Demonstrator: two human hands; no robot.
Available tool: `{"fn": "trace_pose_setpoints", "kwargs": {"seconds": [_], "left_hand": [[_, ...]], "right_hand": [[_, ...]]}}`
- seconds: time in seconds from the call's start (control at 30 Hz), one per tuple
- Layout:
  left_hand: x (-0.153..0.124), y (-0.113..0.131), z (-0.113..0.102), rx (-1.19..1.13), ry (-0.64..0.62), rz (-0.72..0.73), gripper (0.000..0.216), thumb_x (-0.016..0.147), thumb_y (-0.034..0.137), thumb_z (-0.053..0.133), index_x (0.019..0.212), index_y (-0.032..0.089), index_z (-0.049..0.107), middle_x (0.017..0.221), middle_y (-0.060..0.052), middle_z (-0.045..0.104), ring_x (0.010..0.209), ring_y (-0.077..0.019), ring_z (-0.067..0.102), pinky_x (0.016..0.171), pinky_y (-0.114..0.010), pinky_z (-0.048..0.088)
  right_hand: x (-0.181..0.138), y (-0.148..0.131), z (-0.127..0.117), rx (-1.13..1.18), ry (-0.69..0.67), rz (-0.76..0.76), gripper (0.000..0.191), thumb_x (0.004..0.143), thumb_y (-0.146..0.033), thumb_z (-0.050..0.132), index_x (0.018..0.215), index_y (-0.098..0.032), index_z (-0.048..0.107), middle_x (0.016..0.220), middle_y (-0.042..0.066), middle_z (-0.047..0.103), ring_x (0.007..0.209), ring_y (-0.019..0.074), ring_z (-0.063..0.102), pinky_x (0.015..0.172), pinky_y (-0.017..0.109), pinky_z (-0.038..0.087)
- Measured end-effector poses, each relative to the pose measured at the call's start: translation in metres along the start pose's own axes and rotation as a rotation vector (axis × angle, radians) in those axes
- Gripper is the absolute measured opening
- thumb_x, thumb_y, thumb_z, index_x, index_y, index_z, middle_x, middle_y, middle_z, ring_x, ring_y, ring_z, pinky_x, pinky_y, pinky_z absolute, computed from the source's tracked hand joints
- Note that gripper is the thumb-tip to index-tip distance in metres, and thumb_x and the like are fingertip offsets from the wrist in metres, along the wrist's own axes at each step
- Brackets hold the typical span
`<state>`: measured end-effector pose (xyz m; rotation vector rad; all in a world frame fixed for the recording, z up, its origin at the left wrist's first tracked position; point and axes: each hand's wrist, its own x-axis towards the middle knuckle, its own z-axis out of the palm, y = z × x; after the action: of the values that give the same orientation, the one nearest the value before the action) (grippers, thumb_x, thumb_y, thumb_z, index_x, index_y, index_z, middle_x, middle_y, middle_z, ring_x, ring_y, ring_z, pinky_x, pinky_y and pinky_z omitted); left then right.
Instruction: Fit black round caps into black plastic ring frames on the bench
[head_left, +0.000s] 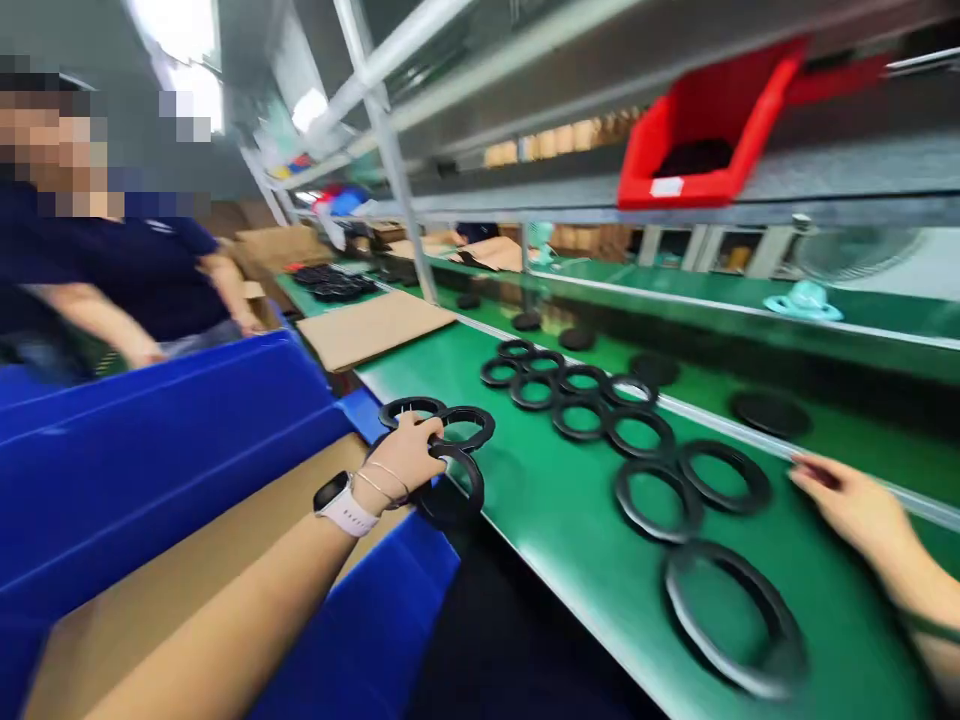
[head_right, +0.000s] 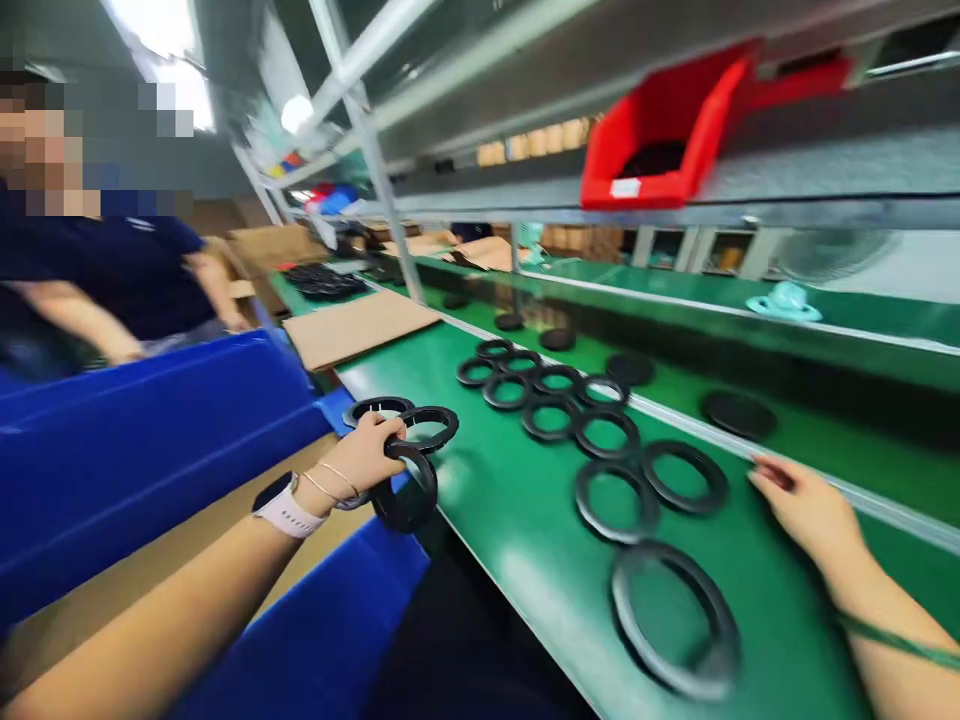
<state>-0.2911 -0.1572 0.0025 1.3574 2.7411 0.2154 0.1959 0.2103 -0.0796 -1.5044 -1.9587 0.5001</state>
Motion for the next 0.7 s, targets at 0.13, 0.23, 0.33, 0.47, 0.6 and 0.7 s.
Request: {"fn": "trace_pose_setpoints", "kwargs": {"seconds": [0.13,0.23,0.33,0.47,0.6,0.7], "left_hand": [[0.007,0.092,0.034,0.004,-0.174,0.212,0.044,0.069,0.031,0.074,0.111,0.024,0.064,0.118,-0.01,0.046,0.077,-0.0229,0.062,0.082,-0.039,0.051],[0.008,0.144,0.053,0.0,-0.249,0.272,0.07,0.065,0.053,0.081,0.127,0.028,0.062,0.12,-0.013,0.048,0.087,-0.0331,0.066,0.082,-0.044,0.052],[0.013,0.175,0.063,-0.02,-0.259,0.267,0.096,0.063,0.067,0.08,0.146,0.03,0.048,0.135,-0.02,0.044,0.099,-0.0411,0.066,0.085,-0.048,0.052],[0.008,0.186,0.063,-0.093,-0.243,0.235,0.112,0.063,0.068,0.083,0.156,0.031,0.033,0.162,-0.024,0.01,0.113,-0.0445,0.063,0.095,-0.049,0.051],[-0.012,0.147,0.05,-0.242,-0.125,0.263,0.098,0.074,0.07,0.073,0.156,0.036,0.031,0.168,-0.006,0.003,0.123,-0.0349,0.058,0.101,-0.041,0.05],[-0.019,0.069,0.044,-0.432,0.205,0.164,0.071,0.085,0.072,0.054,0.141,0.029,0.052,0.155,-0.004,0.04,0.107,-0.0236,0.065,0.091,-0.032,0.054]], "right_hand": [[-0.01,0.032,-0.004,0.078,-0.08,0.035,0.04,0.08,-0.034,0.057,0.112,-0.015,0.073,0.097,0.011,0.069,0.082,0.0243,0.064,0.078,0.036,0.048],[-0.001,0.035,0.003,0.103,-0.062,0.004,0.051,0.071,-0.044,0.056,0.11,-0.015,0.073,0.093,0.008,0.069,0.079,0.0249,0.063,0.076,0.037,0.048],[0.002,0.036,0.004,0.126,-0.056,-0.024,0.058,0.066,-0.053,0.054,0.107,-0.016,0.074,0.092,0.008,0.069,0.078,0.0266,0.062,0.075,0.039,0.048],[0.001,0.039,0.003,0.132,-0.072,-0.04,0.064,0.064,-0.057,0.053,0.107,-0.015,0.075,0.092,0.008,0.07,0.079,0.027,0.062,0.076,0.04,0.048],[0.0,0.038,0.001,0.112,-0.073,-0.036,0.064,0.064,-0.06,0.053,0.105,-0.016,0.075,0.094,0.009,0.07,0.081,0.0278,0.062,0.075,0.041,0.049],[-0.002,0.037,0.0,0.104,-0.058,-0.038,0.063,0.066,-0.061,0.052,0.104,-0.017,0.075,0.094,0.009,0.07,0.081,0.0283,0.063,0.073,0.041,0.049]]}}
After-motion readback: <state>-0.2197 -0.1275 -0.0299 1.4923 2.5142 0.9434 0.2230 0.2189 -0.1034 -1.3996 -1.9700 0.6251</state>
